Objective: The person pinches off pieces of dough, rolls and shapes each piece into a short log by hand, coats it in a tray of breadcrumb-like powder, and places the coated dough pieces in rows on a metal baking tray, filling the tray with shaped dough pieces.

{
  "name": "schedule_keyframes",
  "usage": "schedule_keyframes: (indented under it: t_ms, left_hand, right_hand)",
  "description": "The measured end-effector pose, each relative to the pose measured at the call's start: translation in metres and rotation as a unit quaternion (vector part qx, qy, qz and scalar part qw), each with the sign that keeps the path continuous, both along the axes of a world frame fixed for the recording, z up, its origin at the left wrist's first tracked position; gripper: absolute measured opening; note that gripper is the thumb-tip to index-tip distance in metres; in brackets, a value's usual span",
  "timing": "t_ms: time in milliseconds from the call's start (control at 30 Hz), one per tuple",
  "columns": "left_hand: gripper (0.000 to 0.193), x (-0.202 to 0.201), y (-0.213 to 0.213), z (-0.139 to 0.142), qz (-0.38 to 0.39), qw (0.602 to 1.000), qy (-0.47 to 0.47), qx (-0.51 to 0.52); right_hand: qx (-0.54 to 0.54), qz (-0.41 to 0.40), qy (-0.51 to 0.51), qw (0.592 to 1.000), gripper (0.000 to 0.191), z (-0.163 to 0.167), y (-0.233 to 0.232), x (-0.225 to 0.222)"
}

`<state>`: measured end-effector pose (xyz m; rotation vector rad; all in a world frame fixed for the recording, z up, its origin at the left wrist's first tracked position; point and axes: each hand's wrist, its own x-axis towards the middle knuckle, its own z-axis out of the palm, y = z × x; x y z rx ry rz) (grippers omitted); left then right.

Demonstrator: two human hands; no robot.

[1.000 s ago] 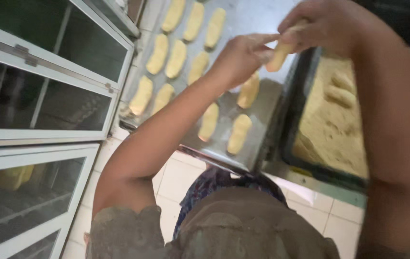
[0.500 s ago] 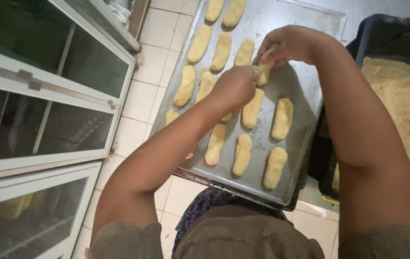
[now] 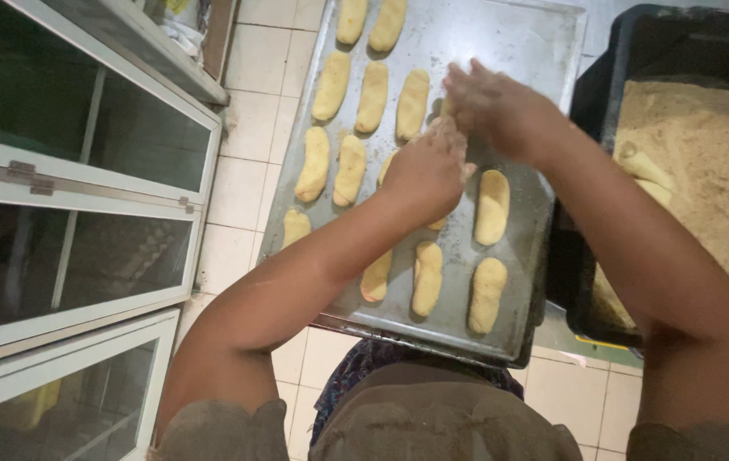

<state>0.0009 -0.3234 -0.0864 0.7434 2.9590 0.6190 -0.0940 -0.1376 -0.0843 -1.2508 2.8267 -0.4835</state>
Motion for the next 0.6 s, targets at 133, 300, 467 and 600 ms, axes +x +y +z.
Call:
schedule_keyframes:
  t_ms: [133,300,467,600]
  left_hand:
    - [0.058,-0.005,0.002,-0.005,0.001,1.0,-0.005,-0.009]
    - [0.059,-0.01,0.004,-0.007,-0.027,0.996,-0.052,-0.072]
    - [0.062,-0.009,0.009,0.003,-0.012,0.996,-0.05,-0.071]
    - [0.062,0.004,0.003,0.017,-0.004,0.995,0.021,-0.095]
  right_hand:
    - [0.024,0.011,-0.016,1.0,0.061,-0.01,0.006,0.006]
    - [0.028,0.039,-0.029,0.998,0.064,-0.014,0.006,-0.001]
    - [0.04,0.015,-0.042,0.998,0.061,-0.01,0.012,-0.004]
    - [0.0,-0.013,-0.035,0.999,0.062,-0.006,0.007,-0.008]
